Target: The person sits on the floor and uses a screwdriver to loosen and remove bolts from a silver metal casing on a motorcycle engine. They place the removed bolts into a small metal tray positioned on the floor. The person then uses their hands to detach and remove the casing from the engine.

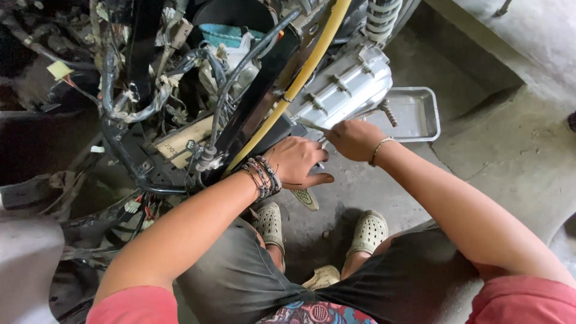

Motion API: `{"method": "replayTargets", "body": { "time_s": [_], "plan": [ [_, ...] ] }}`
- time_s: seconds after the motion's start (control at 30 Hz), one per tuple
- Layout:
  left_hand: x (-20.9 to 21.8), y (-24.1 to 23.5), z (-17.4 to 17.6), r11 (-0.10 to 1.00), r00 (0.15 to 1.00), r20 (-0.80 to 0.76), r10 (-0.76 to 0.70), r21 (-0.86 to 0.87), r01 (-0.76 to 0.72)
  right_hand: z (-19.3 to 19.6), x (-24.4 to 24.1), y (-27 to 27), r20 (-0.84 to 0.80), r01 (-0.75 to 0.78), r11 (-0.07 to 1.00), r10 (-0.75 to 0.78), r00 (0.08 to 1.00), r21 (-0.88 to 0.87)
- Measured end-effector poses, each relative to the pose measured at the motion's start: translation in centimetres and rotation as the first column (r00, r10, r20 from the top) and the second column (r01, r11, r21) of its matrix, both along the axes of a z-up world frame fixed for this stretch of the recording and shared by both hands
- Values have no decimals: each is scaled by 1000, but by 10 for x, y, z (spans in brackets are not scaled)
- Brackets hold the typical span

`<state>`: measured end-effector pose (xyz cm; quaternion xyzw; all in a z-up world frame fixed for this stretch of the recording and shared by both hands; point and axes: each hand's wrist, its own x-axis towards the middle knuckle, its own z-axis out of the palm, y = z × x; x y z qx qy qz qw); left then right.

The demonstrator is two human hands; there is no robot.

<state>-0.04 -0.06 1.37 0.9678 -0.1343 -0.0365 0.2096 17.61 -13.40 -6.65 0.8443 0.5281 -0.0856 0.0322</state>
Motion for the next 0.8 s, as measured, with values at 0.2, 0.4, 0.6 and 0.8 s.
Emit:
{"method": "replayTargets", "body": {
  "time_s": [0.2, 0.4, 0.6, 0.8],
  "plan": [
    [-1, 1, -6, 1000, 1000, 25, -7, 9, 7, 57, 52, -24, 170, 122, 970, -87, 982, -210],
    [4, -1, -9, 1000, 999, 31, -21, 16, 20, 60, 20, -8, 221, -87, 953, 155, 963, -290],
    [3, 0, -38, 996, 993, 119, -29, 91, 18, 80, 64, -13, 442, 161, 963, -50, 895, -218],
    [7, 0, -34, 995, 993, 106, -53, 91, 44, 50, 38, 8, 144, 47, 976, -15, 989, -215]
  ]
}}
